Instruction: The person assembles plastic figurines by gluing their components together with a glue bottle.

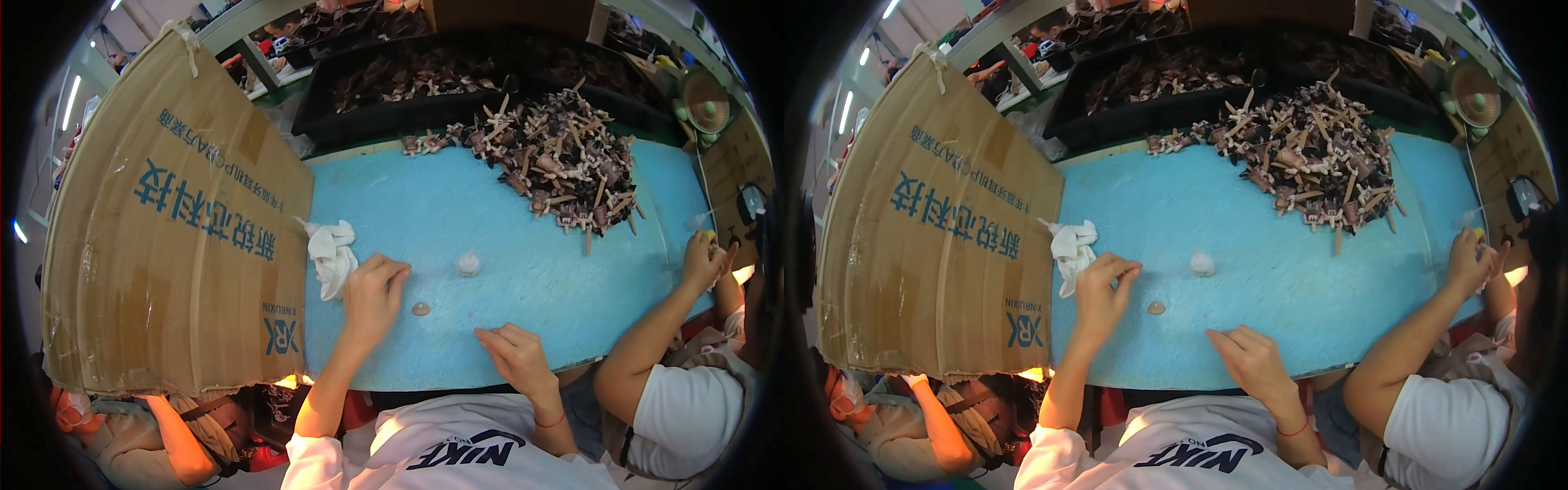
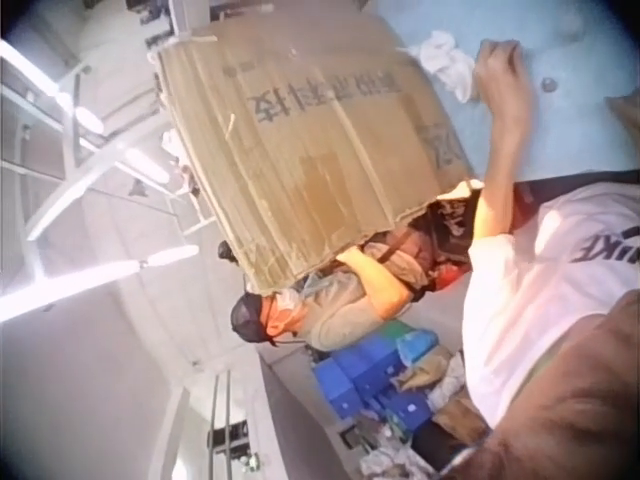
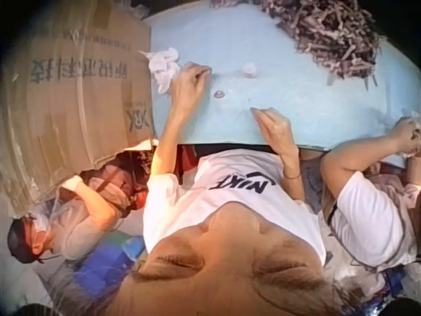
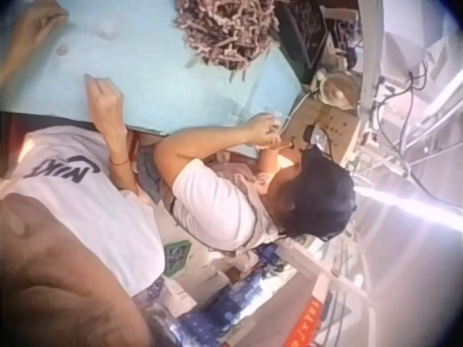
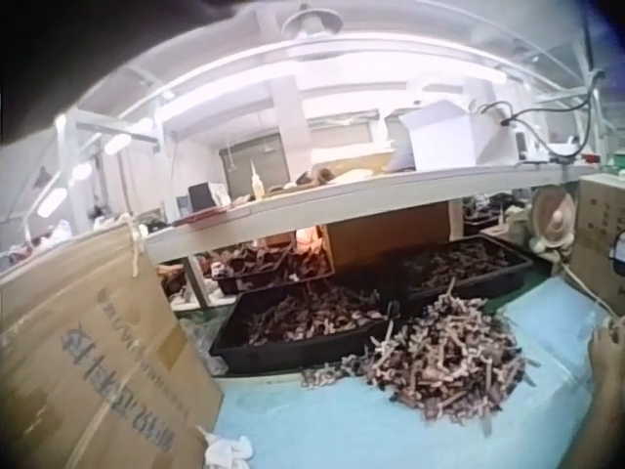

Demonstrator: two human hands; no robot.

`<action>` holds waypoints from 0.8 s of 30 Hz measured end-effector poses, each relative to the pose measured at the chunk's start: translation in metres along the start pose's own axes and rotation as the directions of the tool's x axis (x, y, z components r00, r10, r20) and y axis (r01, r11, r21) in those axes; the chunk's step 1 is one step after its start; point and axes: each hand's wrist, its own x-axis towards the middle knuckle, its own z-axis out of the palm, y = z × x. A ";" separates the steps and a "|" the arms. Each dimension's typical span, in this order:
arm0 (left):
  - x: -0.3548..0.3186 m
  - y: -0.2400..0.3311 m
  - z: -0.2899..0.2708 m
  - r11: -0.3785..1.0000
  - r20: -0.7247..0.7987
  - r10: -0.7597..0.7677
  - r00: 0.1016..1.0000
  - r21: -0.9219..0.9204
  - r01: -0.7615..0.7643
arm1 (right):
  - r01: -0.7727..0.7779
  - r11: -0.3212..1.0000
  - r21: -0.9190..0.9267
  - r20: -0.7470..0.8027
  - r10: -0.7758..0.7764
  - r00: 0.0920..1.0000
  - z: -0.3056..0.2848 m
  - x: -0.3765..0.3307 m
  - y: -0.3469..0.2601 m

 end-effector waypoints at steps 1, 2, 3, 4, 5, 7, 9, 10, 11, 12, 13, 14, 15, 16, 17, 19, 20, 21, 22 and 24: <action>0.012 0.002 0.003 1.000 0.001 0.006 1.000 0.001 -0.006 | 0.001 1.000 -0.015 -0.014 -0.001 1.000 -0.002 0.000 0.002; 0.024 0.005 0.007 0.999 -0.027 0.047 0.999 0.005 -0.046 | -0.001 1.000 -0.012 -0.019 0.001 1.000 -0.004 -0.002 0.005; 0.035 0.007 0.010 0.996 -0.057 0.085 0.995 0.011 -0.084 | -0.018 1.000 -0.019 -0.041 0.017 0.999 -0.006 -0.004 0.007; 0.045 0.009 0.013 0.996 -0.054 0.086 0.995 0.017 -0.085 | -0.036 0.999 -0.024 -0.064 0.034 0.997 -0.008 -0.006 0.009; 0.056 0.010 0.019 0.994 -0.049 0.106 0.993 -0.005 -0.107 | -0.041 0.999 -0.023 -0.070 0.039 0.997 -0.011 -0.007 0.011; 0.074 0.001 0.028 0.990 -0.049 0.131 0.990 -0.041 -0.133 | -0.074 0.996 -0.039 -0.110 0.070 0.992 -0.013 -0.006 0.009; 0.089 -0.003 0.037 0.991 -0.006 0.094 0.996 -0.091 -0.094 | -0.089 0.996 -0.018 -0.134 0.086 0.987 -0.014 -0.006 0.012; 0.093 -0.003 0.039 0.991 -0.004 0.100 0.995 -0.087 -0.100 | -0.103 0.995 -0.001 -0.152 0.102 0.983 -0.014 -0.005 0.013; 0.098 -0.002 0.041 0.992 -0.003 0.115 0.993 -0.046 -0.115 | -0.105 0.994 -0.001 -0.162 0.104 0.981 -0.014 -0.005 0.015; 0.103 -0.002 0.043 0.992 -0.003 0.129 0.992 -0.006 -0.129 | -0.121 0.993 0.013 -0.188 0.122 0.975 -0.013 -0.004 0.016; 0.109 -0.002 0.046 0.990 0.000 0.140 0.990 -0.006 -0.140 | -0.137 0.990 0.028 -0.215 0.139 0.967 -0.013 -0.003 0.018; 0.114 -0.002 0.047 0.986 -0.025 0.164 0.986 0.030 -0.164 | -0.140 0.990 0.027 -0.224 0.142 0.964 -0.013 -0.002 0.019; 0.120 -0.004 0.049 0.980 -0.049 0.190 0.981 0.064 -0.187 | -0.149 0.988 0.029 -0.240 0.152 0.959 -0.014 -0.001 0.020; 0.127 -0.007 0.053 0.978 -0.045 0.200 0.979 0.063 -0.197 | -0.159 0.987 0.029 -0.256 0.162 0.953 -0.014 0.001 0.020; 0.135 -0.015 0.054 0.983 -0.036 0.170 0.985 0.082 -0.166 | -0.154 0.988 0.031 -0.262 0.156 0.952 -0.014 0.002 0.020; 0.150 -0.026 0.061 0.984 -0.031 0.152 0.988 0.101 -0.149 | -0.179 0.983 0.036 -0.212 0.182 0.960 -0.015 0.003 0.020; 0.157 -0.030 0.068 0.974 -0.066 0.170 0.983 0.165 -0.157 | -0.181 0.983 0.029 -0.223 0.183 0.957 -0.015 0.002 0.022; 0.164 -0.035 0.072 0.959 -0.102 0.188 0.977 0.234 -0.160 | -0.176 0.984 0.025 -0.219 0.177 0.960 -0.015 0.000 0.023; 0.172 -0.041 0.076 0.957 -0.105 0.199 0.974 0.235 -0.170 | -0.170 0.985 0.020 -0.214 0.171 0.962 -0.014 -0.002 0.023; 0.187 -0.045 0.083 0.931 -0.049 0.195 0.980 0.323 -0.169 | -0.159 0.987 0.018 -0.225 0.159 0.961 -0.014 -0.003 0.021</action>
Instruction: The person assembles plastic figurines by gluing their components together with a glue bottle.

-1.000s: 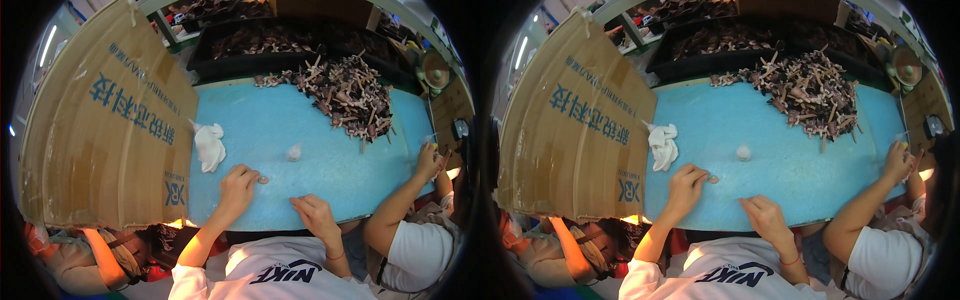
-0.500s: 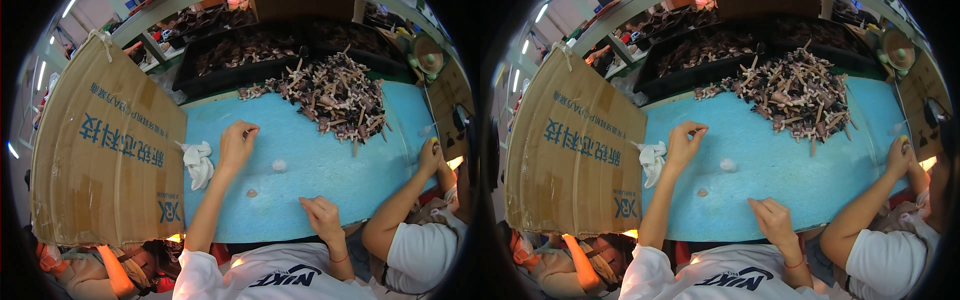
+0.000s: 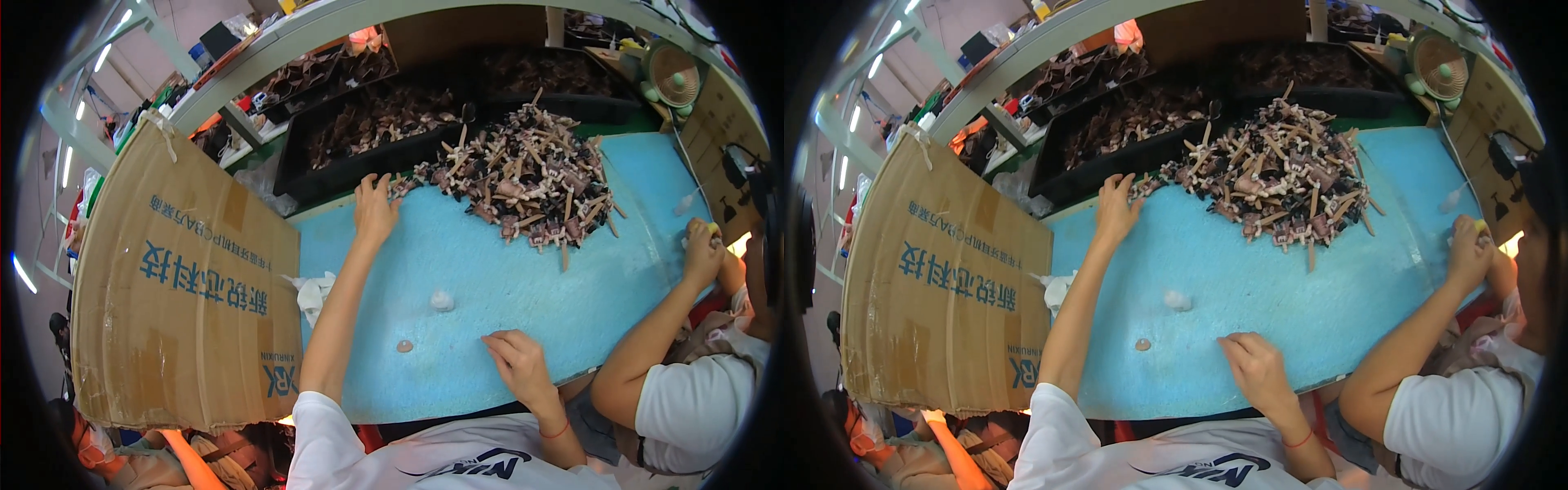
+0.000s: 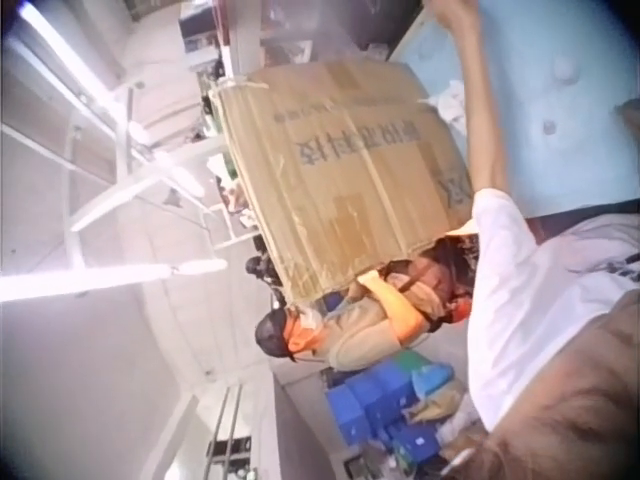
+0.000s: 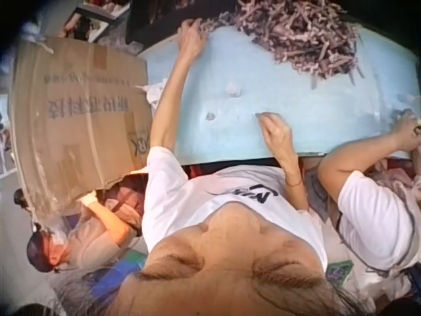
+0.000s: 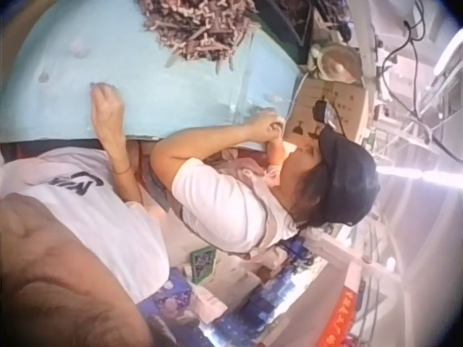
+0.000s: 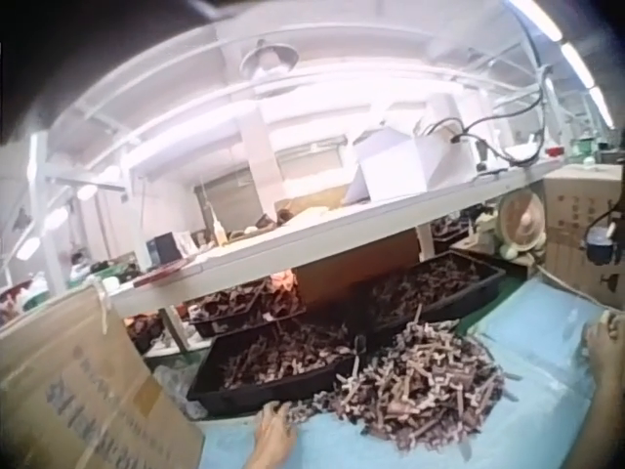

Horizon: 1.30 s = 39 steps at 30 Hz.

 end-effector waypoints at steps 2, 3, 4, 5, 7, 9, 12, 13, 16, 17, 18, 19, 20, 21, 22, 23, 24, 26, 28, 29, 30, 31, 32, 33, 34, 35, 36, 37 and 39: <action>0.004 0.004 0.009 0.999 0.079 -0.013 0.997 0.040 0.009 | 0.006 1.000 -0.002 -0.012 -0.006 1.000 0.000 -0.002 0.001; 0.006 0.010 0.014 0.996 0.163 -0.039 0.986 0.082 0.026 | -0.002 1.000 0.004 0.000 0.002 1.000 0.001 -0.003 0.002; 0.008 0.015 0.019 0.991 0.190 -0.074 0.979 0.127 0.050 | -0.009 1.000 0.012 0.012 0.009 1.000 0.001 -0.004 0.004; 0.011 0.015 0.022 0.991 0.190 -0.065 0.980 0.127 0.041 | -0.011 1.000 0.011 0.003 0.011 1.000 0.001 -0.005 0.004; 0.015 0.010 0.031 0.985 0.155 -0.100 0.983 0.155 0.076 | -0.009 1.000 0.014 0.008 0.009 1.000 0.001 -0.005 0.004; 0.020 0.001 0.034 0.988 0.155 -0.086 0.984 0.144 0.063 | -0.001 1.000 0.019 -0.006 0.001 1.000 0.002 -0.006 0.004; 0.017 -0.007 0.037 0.993 0.098 -0.013 0.995 0.118 0.002 | 0.020 1.000 0.011 -0.015 -0.020 1.000 0.002 -0.008 0.004; 0.013 -0.010 0.036 0.993 0.036 0.042 0.998 0.107 -0.046 | 0.038 0.999 0.000 -0.009 -0.038 0.999 0.003 -0.008 0.004; 0.003 -0.012 0.025 0.998 0.001 0.059 0.998 -0.028 -0.059 | 0.042 0.999 0.012 -0.005 -0.042 0.999 0.003 -0.010 0.004; -0.003 -0.008 0.019 0.998 0.009 0.060 0.998 -0.023 -0.060 | 0.036 0.999 0.019 -0.006 -0.036 0.999 0.003 -0.011 0.005; -0.009 -0.001 0.011 0.994 0.042 0.109 0.993 -0.023 -0.108 | 0.043 0.999 0.008 -0.013 -0.043 0.999 0.004 -0.011 0.007; -0.015 0.006 0.003 0.988 0.076 0.155 0.985 -0.023 -0.154 | 0.051 0.999 -0.001 -0.019 -0.051 0.999 0.004 -0.012 0.009; -0.024 0.010 -0.006 0.989 0.081 0.151 0.985 -0.016 -0.150 | 0.051 0.999 0.008 -0.016 -0.050 0.999 0.004 -0.012 0.008; -0.033 0.014 -0.013 0.988 0.084 0.150 0.985 -0.031 -0.148 | 0.049 0.999 0.007 -0.018 -0.049 0.999 0.003 -0.012 0.008; -0.043 0.017 -0.021 0.988 0.087 0.150 0.985 -0.046 -0.146 | 0.047 0.999 0.006 -0.018 -0.046 0.999 0.003 -0.011 0.007; -0.052 0.020 -0.029 0.989 0.093 0.144 0.985 -0.043 -0.141 | 0.043 0.999 0.012 -0.013 -0.043 0.999 0.002 -0.011 0.006; -0.061 0.022 -0.036 0.990 0.096 0.133 0.986 -0.061 -0.128 | 0.040 0.999 0.019 -0.008 -0.040 0.999 0.002 -0.011 0.007; -0.079 0.020 -0.045 0.989 0.064 0.128 0.990 -0.079 -0.123 | 0.036 0.999 0.033 0.005 -0.036 0.999 0.002 -0.009 0.007; -0.091 0.019 -0.055 0.990 0.086 0.082 0.993 -0.118 -0.072 | 0.054 0.998 0.024 -0.007 -0.054 0.999 0.002 -0.007 0.008; -0.095 0.018 -0.059 0.987 0.101 0.045 0.994 -0.159 -0.029 | 0.056 0.998 0.028 -0.001 -0.056 0.998 0.002 -0.006 0.007; -0.099 0.015 -0.061 0.985 0.068 0.081 0.994 -0.159 -0.070 | 0.055 0.998 0.015 0.007 -0.055 0.998 0.002 -0.004 0.006; -0.101 0.014 -0.063 0.985 0.068 0.076 0.995 -0.158 -0.065 | 0.053 0.999 0.001 0.013 -0.053 0.999 0.001 -0.003 0.004; -0.103 0.015 -0.065 0.984 0.061 0.065 0.996 -0.171 -0.053 | 0.055 0.998 0.000 0.018 -0.055 0.998 0.002 -0.002 0.004; -0.106 0.016 -0.067 0.982 0.055 0.054 0.997 -0.185 -0.043 | 0.063 0.998 -0.013 0.027 -0.063 0.998 0.002 -0.002 0.004; -0.107 0.017 -0.069 0.982 0.053 0.050 0.997 -0.187 -0.040 | 0.071 0.997 -0.026 0.035 -0.070 0.997 0.002 -0.001 0.004; -0.106 0.019 -0.070 0.976 0.073 0.057 0.996 -0.214 -0.040 | 0.072 0.997 -0.031 0.038 -0.071 0.997 0.001 0.001 0.002; -0.106 0.020 -0.072 0.969 0.093 0.065 0.994 -0.242 -0.041 | 0.039 0.999 -0.031 0.043 -0.037 0.998 0.000 0.003 -0.001; -0.107 0.025 -0.074 0.968 0.090 0.065 0.994 -0.246 -0.040 | 0.005 1.000 -0.031 0.048 -0.003 0.999 -0.001 0.005 -0.003; -0.109 0.038 -0.075 0.957 0.284 -0.044 0.958 -0.262 0.122 | -0.003 0.999 -0.036 0.036 0.004 0.999 -0.001 0.014 -0.008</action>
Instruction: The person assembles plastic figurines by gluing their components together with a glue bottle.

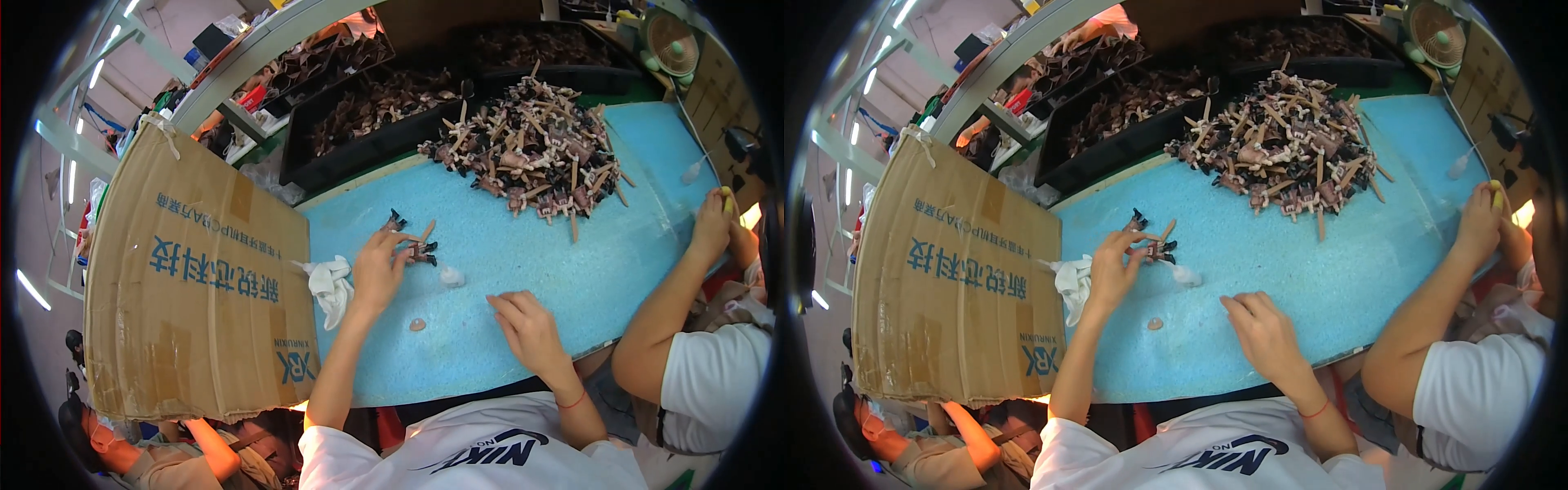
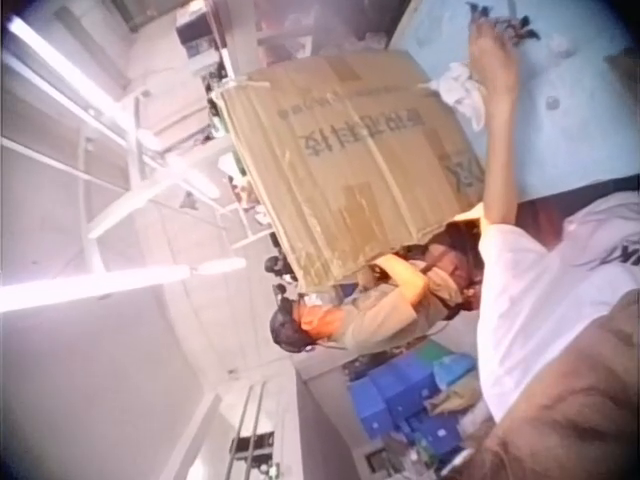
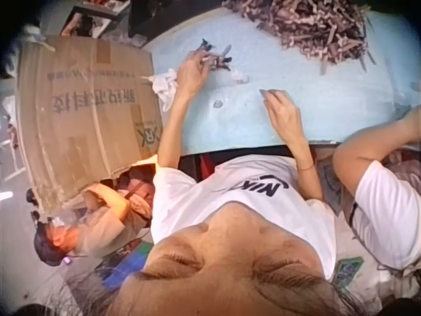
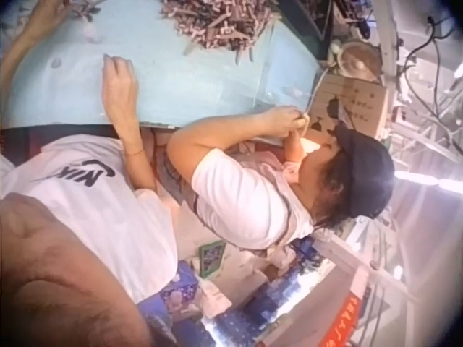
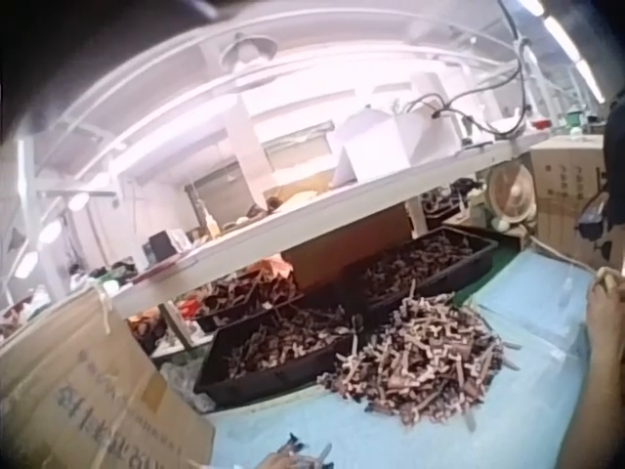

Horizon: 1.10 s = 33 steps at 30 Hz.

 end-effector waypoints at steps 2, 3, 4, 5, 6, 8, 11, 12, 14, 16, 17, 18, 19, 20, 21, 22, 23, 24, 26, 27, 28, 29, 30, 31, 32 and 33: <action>-0.003 0.001 0.008 0.985 -0.016 0.136 0.991 0.110 -0.134 | -0.010 1.000 -0.007 -0.015 0.010 1.000 0.001 0.012 -0.005; -0.005 0.001 0.011 0.939 -0.016 0.271 0.963 0.223 -0.260 | -0.004 1.000 0.000 -0.031 0.004 1.000 0.002 0.019 -0.007; -0.007 0.001 0.014 0.940 -0.017 0.274 0.962 0.218 -0.264 | 0.001 1.000 0.006 -0.047 -0.001 0.999 0.004 0.025 -0.009; -0.008 0.001 0.016 0.947 -0.019 0.247 0.969 0.216 -0.237 | 0.002 1.000 0.001 -0.050 -0.002 0.999 0.006 0.031 -0.011; -0.009 0.000 0.018 0.954 -0.022 0.219 0.976 0.214 -0.209 | -0.019 0.998 0.056 -0.010 0.020 1.000 0.009 0.036 -0.012; -0.008 -0.004 0.020 0.947 -0.019 0.232 0.972 0.230 -0.222 | -0.039 0.994 0.105 0.027 0.036 0.999 0.018 0.041 -0.012; -0.008 -0.009 0.021 0.943 -0.011 0.267 0.964 0.209 -0.259 | -0.079 0.987 0.143 0.046 0.073 0.996 0.033 0.047 -0.008; -0.009 -0.010 0.021 0.944 -0.005 0.289 0.957 0.169 -0.284 | -0.064 0.992 0.109 0.044 0.060 0.997 0.036 0.048 -0.008; -0.016 -0.010 0.015 0.959 -0.040 0.265 0.963 0.118 -0.259 | -0.053 0.996 0.072 0.045 0.050 0.998 0.039 0.050 -0.007; -0.019 -0.007 0.007 0.971 -0.072 0.235 0.969 0.067 -0.230 | -0.073 0.996 0.044 0.085 0.069 0.994 0.041 0.053 -0.006; -0.021 -0.005 0.002 0.979 -0.116 0.201 0.973 0.001 -0.203 | -0.071 0.996 0.045 0.089 0.067 0.994 0.044 0.054 -0.002; -0.022 -0.002 -0.002 0.982 -0.159 0.165 0.973 -0.066 -0.177 | -0.075 0.995 0.073 0.067 0.070 0.995 0.048 0.053 0.005; -0.025 0.004 -0.007 0.983 -0.163 0.161 0.973 -0.065 -0.173 | -0.077 0.992 0.102 0.044 0.072 0.996 0.049 0.053 0.009; -0.029 0.008 -0.013 0.985 -0.164 0.073 0.984 -0.142 -0.096 | -0.071 0.992 0.106 0.051 0.066 0.996 0.048 0.053 0.007; -0.033 0.009 -0.017 0.976 -0.159 -0.015 0.987 -0.218 -0.020 | -0.153 0.968 0.197 0.053 0.146 0.988 0.044 0.053 0.003; -0.037 0.006 -0.016 0.976 -0.166 -0.021 0.986 -0.216 -0.015 | -0.232 0.930 0.285 0.062 0.224 0.973 0.041 0.053 0.001; -0.040 0.002 -0.012 0.875 -0.183 -0.092 0.979 -0.484 -0.008 | -0.234 0.930 0.282 0.072 0.223 0.972 0.041 0.051 0.003; -0.044 0.000 -0.010 0.702 -0.181 -0.164 0.970 -0.712 -0.015 | -0.230 0.887 0.400 0.038 0.234 0.971 0.041 0.049 0.005; -0.052 0.009 -0.015 0.637 -0.126 -0.238 0.963 -0.769 0.057 | -0.224 0.831 0.509 0.009 0.255 0.967 0.038 0.042 0.009; -0.057 0.018 -0.020 0.568 -0.070 -0.298 0.952 -0.815 0.118 | -0.244 0.760 0.602 0.024 0.289 0.957 0.034 0.038 0.008; -0.060 0.025 -0.022 0.564 -0.069 -0.302 0.951 -0.817 0.120 | -0.261 0.678 0.687 0.042 0.323 0.946 0.029 0.034 0.006; -0.063 0.032 -0.021 0.488 -0.060 -0.331 0.942 -0.865 0.117 | -0.265 0.679 0.684 0.047 0.322 0.946 0.024 0.032 0.003; -0.067 0.037 -0.022 0.409 -0.047 -0.359 0.932 -0.906 0.112 | -0.274 0.686 0.674 0.069 0.311 0.948 0.018 0.030 -0.002; -0.071 0.042 -0.024 0.404 -0.043 -0.363 0.931 -0.908 0.115 | -0.284 0.692 0.664 0.091 0.302 0.949 0.014 0.028 -0.004; -0.074 0.046 -0.026 0.347 0.015 -0.357 0.934 -0.926 0.147 | -0.286 0.695 0.660 0.090 0.305 0.948 0.011 0.025 -0.006; -0.077 0.048 -0.025 0.289 0.074 -0.347 0.935 -0.940 0.182 | -0.290 0.667 0.686 0.090 0.318 0.944 0.009 0.021 -0.006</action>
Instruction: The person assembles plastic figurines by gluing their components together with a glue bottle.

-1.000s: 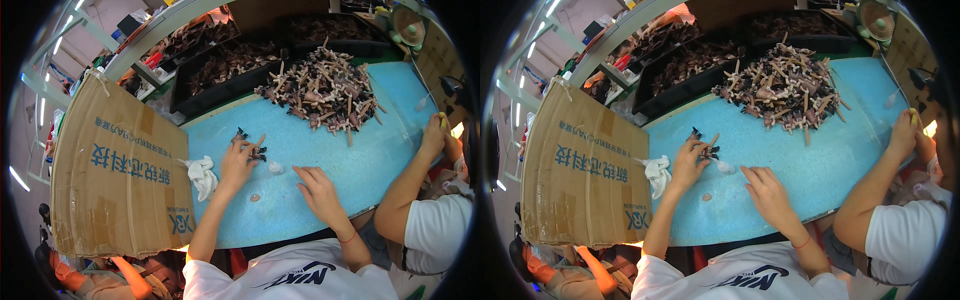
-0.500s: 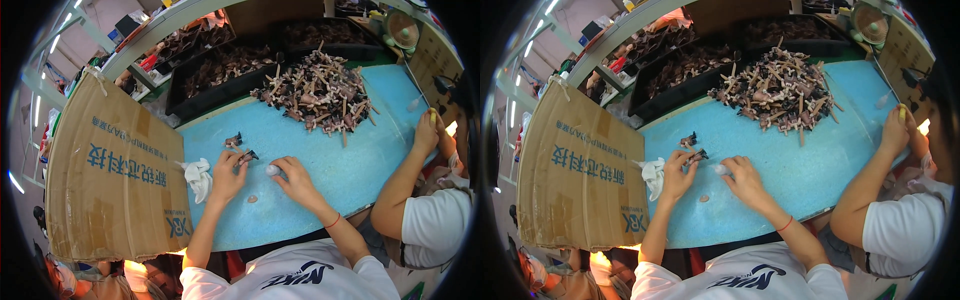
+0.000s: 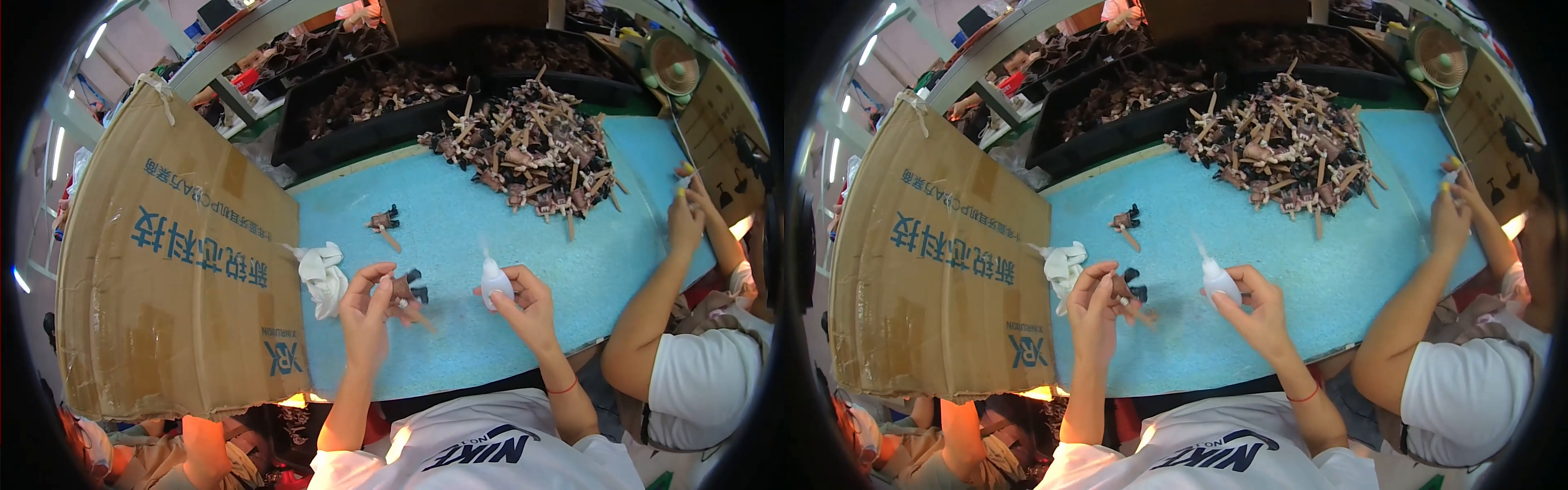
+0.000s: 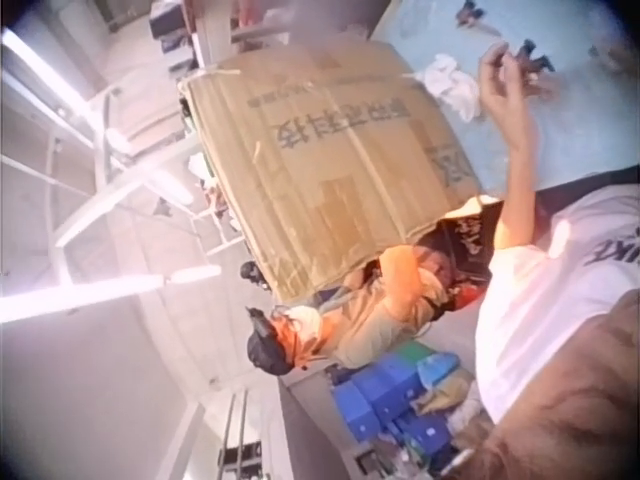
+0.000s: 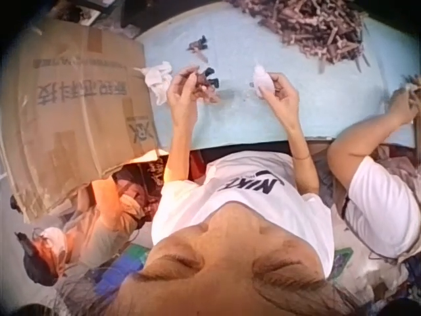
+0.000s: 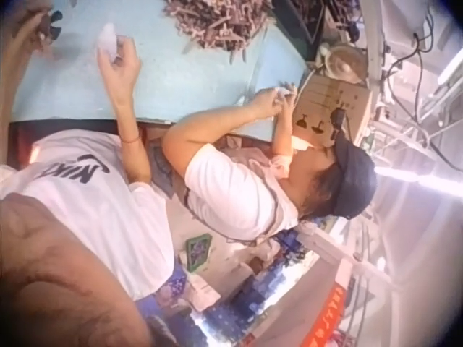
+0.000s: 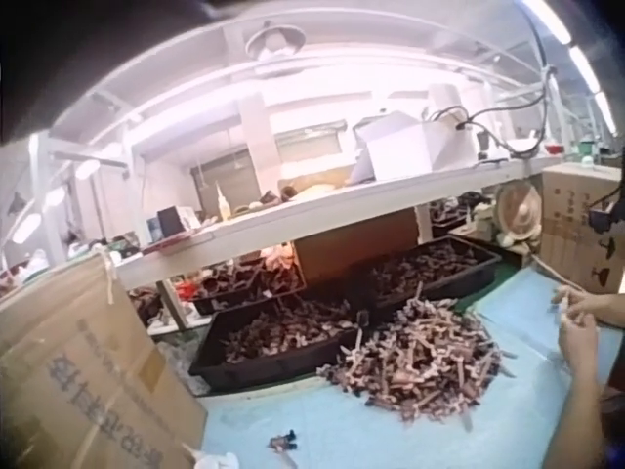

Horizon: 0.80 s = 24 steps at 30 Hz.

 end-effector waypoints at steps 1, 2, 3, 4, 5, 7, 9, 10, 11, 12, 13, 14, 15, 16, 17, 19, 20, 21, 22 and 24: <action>-0.002 -0.003 0.000 1.000 0.004 -0.004 1.000 -0.004 0.004 | -0.009 0.999 0.038 -0.011 0.010 1.000 -0.001 -0.003 -0.001; -0.005 -0.008 0.001 1.000 -0.001 0.013 1.000 -0.012 -0.013 | -0.013 0.999 0.033 -0.013 0.013 1.000 -0.002 -0.006 -0.004; -0.007 -0.012 0.001 0.999 -0.006 0.030 1.000 -0.020 -0.030 | 0.005 0.999 0.050 -0.056 -0.002 0.998 -0.002 -0.008 -0.007; -0.011 -0.011 0.003 1.000 -0.009 0.005 1.000 -0.031 -0.005 | 0.023 0.997 0.068 -0.098 -0.017 0.995 -0.002 -0.010 -0.010; -0.013 -0.014 0.001 0.999 -0.009 0.001 1.000 -0.033 -0.002 | 0.021 0.998 0.065 -0.099 -0.014 0.995 -0.004 -0.013 -0.010; -0.017 -0.023 -0.004 0.955 0.047 -0.089 0.995 -0.278 0.098 | 0.035 0.995 0.094 -0.147 -0.021 0.989 -0.008 -0.017 -0.012; -0.025 -0.027 -0.002 0.916 0.075 -0.165 0.983 -0.357 0.181 | 0.010 0.997 0.076 -0.182 0.004 0.983 -0.007 -0.020 -0.012; -0.029 -0.029 -0.001 0.865 0.110 -0.234 0.966 -0.429 0.259 | -0.010 0.985 0.172 -0.196 0.044 0.980 -0.008 -0.021 -0.011; -0.032 -0.032 0.001 0.864 0.109 -0.237 0.965 -0.430 0.261 | -0.028 0.963 0.267 -0.206 0.086 0.975 -0.008 -0.022 -0.010; -0.035 -0.034 0.002 0.790 0.174 -0.253 0.952 -0.531 0.307 | -0.031 0.963 0.267 -0.205 0.088 0.975 -0.008 -0.022 -0.010; -0.038 -0.037 0.004 0.700 0.239 -0.258 0.936 -0.621 0.351 | -0.055 0.937 0.345 -0.202 0.131 0.971 -0.007 -0.022 -0.011; -0.040 -0.038 0.007 0.699 0.237 -0.258 0.936 -0.624 0.351 | -0.077 0.904 0.420 -0.195 0.173 0.965 -0.006 -0.022 -0.012; -0.042 -0.038 0.011 0.663 0.236 -0.304 0.923 -0.643 0.383 | -0.080 0.905 0.419 -0.194 0.176 0.965 -0.006 -0.022 -0.012; -0.044 -0.038 0.015 0.625 0.236 -0.349 0.907 -0.663 0.413 | -0.093 0.871 0.483 -0.180 0.202 0.963 -0.005 -0.022 -0.012; -0.045 -0.038 0.017 0.623 0.232 -0.351 0.907 -0.665 0.411 | -0.106 0.832 0.545 -0.162 0.228 0.960 -0.004 -0.021 -0.012; -0.048 -0.037 0.021 0.617 0.222 -0.376 0.900 -0.664 0.422 | -0.127 0.824 0.552 -0.148 0.247 0.958 -0.003 -0.022 -0.013; -0.048 -0.040 0.019 0.616 0.216 -0.376 0.901 -0.668 0.418 | -0.143 0.816 0.560 -0.138 0.262 0.955 -0.003 -0.022 -0.013; -0.049 -0.044 0.016 0.631 0.219 -0.347 0.912 -0.665 0.400 | -0.151 0.815 0.559 -0.131 0.267 0.955 -0.003 -0.023 -0.013; -0.050 -0.046 0.014 0.645 0.221 -0.316 0.923 -0.663 0.380 | -0.151 0.808 0.570 -0.121 0.264 0.957 -0.002 -0.023 -0.014; -0.051 -0.043 0.016 0.705 0.202 -0.263 0.943 -0.628 0.331 | -0.158 0.800 0.579 -0.105 0.264 0.959 -0.003 -0.023 -0.015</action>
